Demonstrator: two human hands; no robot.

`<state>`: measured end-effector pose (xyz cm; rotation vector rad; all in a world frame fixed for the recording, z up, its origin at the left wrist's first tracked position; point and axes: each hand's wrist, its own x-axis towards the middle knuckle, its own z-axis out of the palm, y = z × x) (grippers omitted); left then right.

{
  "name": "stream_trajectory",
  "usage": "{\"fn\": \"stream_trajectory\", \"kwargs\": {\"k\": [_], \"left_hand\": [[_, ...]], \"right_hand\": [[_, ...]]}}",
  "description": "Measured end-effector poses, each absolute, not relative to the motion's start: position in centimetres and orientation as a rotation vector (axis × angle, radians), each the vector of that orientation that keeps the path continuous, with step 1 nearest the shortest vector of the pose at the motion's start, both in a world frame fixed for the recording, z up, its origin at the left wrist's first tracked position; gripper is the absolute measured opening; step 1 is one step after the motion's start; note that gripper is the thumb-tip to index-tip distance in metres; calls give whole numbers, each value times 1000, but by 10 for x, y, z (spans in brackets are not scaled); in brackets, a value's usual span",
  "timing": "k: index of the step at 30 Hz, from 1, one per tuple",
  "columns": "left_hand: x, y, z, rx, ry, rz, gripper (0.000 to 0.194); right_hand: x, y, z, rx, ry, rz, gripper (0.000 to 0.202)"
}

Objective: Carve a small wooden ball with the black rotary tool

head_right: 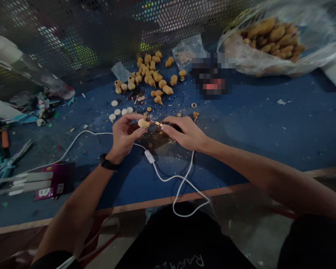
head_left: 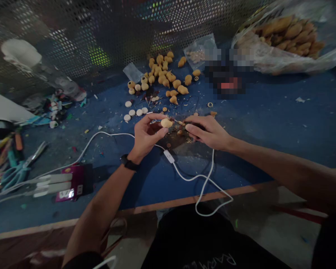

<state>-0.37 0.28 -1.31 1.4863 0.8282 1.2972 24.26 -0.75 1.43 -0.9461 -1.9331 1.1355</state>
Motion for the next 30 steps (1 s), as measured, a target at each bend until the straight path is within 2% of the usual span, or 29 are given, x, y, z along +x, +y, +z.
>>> {"fn": "stream_trajectory", "kwargs": {"k": [19, 30], "left_hand": [[-5, 7, -19, 1538, 812, 1323, 49], [-5, 7, -20, 1546, 836, 1329, 53]], "right_hand": [[244, -8, 15, -898, -1957, 1127, 32], [242, -9, 18, -875, -1889, 1260, 35]]}}
